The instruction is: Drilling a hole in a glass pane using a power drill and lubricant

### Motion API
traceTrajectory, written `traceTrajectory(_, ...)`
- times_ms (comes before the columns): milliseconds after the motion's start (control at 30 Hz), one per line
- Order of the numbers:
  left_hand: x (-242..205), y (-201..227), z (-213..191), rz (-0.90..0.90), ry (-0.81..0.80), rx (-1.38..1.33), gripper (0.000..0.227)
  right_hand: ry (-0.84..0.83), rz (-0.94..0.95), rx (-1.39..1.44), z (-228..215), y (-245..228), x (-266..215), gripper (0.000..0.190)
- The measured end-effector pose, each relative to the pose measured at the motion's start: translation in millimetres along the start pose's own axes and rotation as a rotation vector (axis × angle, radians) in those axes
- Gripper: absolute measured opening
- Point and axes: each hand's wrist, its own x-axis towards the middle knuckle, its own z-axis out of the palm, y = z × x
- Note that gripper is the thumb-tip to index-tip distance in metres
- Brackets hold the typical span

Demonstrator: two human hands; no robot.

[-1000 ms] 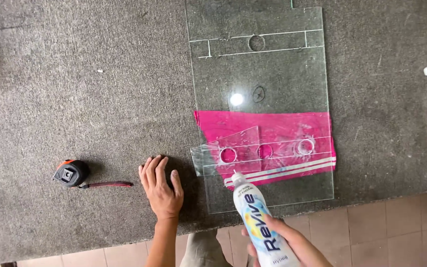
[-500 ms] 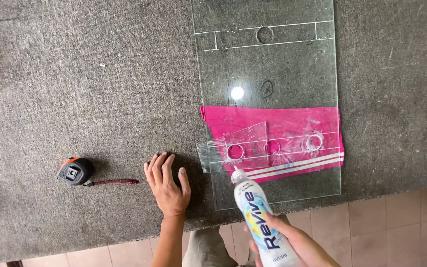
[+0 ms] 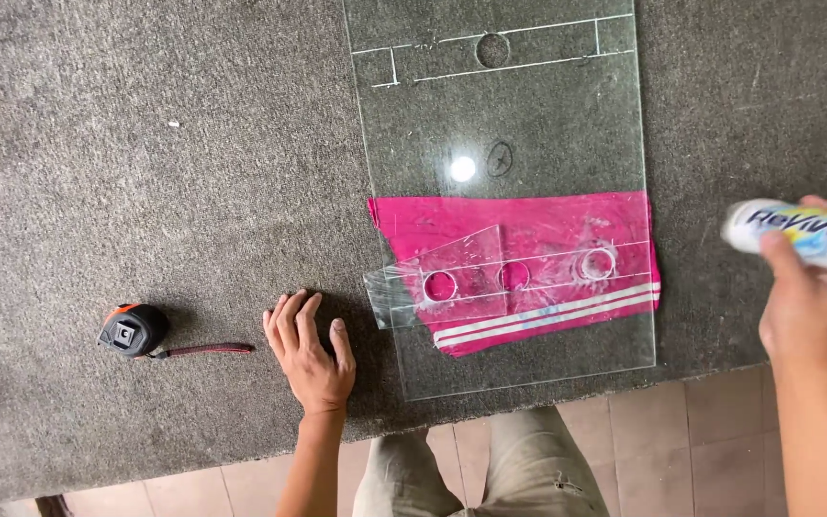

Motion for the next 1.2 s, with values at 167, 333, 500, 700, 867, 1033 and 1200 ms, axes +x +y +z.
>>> traceTrajectory(167, 5, 13, 3, 0.011, -0.053, -0.06, 0.069, 0.054, 0.075, 0.037, -11, 46, -4, 0.055)
traceTrajectory(333, 28, 38, 13, 0.281, -0.302, 0.138, 0.127, 0.145, 0.093, -0.59, 67, -51, -91, 0.066)
traceTrajectory(500, 50, 56, 23, 0.379, -0.579, 0.22, 0.147, -0.343, -0.138, -0.603, 188, -104, -142, 0.067)
traceTrajectory(700, 66, 71, 8, 0.232, -0.732, 0.137, 0.125, -0.342, -0.093, -0.569, 216, -83, -157, 0.076)
traceTrajectory(867, 64, 70, 9, 0.205, -0.728, 0.116, 0.121, -0.304, -0.124, -0.592, 215, -69, -163, 0.075)
traceTrajectory(1033, 63, 70, 8, 0.214, -0.702, 0.127, 0.119, -0.281, -0.109, -0.598, 217, -65, -166, 0.068)
traceTrajectory(1200, 64, 70, 8, 0.227, -0.684, 0.117, 0.115, -0.268, -0.082, -0.596, 216, -63, -169, 0.067)
